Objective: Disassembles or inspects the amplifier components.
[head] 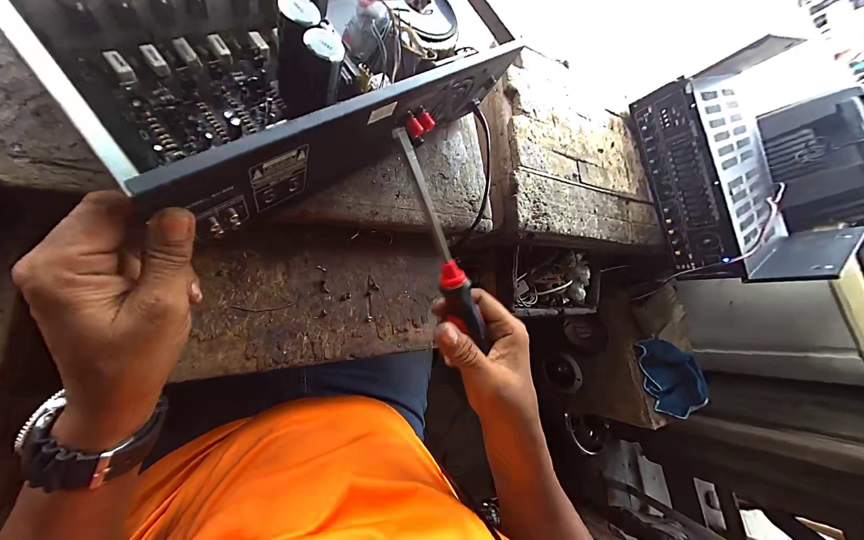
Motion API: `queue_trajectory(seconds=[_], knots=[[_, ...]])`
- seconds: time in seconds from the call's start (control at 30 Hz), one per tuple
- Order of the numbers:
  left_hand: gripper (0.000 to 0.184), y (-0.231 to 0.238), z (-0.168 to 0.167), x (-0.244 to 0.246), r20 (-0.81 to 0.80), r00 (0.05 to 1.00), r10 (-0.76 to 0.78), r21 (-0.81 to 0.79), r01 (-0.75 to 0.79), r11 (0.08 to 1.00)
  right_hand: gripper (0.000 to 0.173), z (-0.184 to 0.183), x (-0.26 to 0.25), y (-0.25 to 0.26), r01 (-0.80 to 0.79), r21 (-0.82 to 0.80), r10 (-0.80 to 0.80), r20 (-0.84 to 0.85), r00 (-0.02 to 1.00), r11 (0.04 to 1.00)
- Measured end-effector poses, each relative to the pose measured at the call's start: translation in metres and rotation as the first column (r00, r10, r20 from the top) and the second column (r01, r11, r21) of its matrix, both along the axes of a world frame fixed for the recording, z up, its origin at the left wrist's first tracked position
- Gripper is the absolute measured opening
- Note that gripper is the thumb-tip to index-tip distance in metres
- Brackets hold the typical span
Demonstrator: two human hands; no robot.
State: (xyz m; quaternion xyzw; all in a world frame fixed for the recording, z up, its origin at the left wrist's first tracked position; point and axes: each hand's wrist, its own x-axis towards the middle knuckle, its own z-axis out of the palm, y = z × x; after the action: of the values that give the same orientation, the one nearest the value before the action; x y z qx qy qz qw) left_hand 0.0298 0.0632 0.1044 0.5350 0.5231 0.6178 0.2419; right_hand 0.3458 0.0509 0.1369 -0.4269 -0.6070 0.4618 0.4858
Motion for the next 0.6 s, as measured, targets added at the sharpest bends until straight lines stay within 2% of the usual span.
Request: queue_trajectory(seconds=[0.13,0.3,0.43,0.53,0.6], knots=[[0.015,0.006,-0.003,0.005,-0.002,0.998,0.065,0.019,-0.065,0.998,0.027,0.009,0.039,0.077,0.202,0.158,-0.21,0.037,0.977,0.967],[0.013,0.004,0.002,0.006,-0.014,0.998,0.067,0.016,-0.067,0.998,0.042,0.03,0.063,0.222,0.397,0.226,-0.419,0.057,0.906,0.889],[0.014,0.003,0.005,0.007,-0.021,0.998,0.062,0.029,-0.061,0.998,0.041,0.025,0.058,0.304,0.378,0.245,-0.39,-0.002,0.921,0.893],[0.015,0.004,0.007,0.009,-0.03,0.997,0.072,0.031,-0.071,0.997,0.041,0.018,0.041,0.319,0.309,0.219,-0.3,-0.075,0.951,0.925],[0.014,0.004,0.008,0.009,-0.032,0.997,0.071,0.029,-0.07,0.997,0.036,0.014,0.03,0.317,0.288,0.257,-0.283,-0.055,0.957,0.922]])
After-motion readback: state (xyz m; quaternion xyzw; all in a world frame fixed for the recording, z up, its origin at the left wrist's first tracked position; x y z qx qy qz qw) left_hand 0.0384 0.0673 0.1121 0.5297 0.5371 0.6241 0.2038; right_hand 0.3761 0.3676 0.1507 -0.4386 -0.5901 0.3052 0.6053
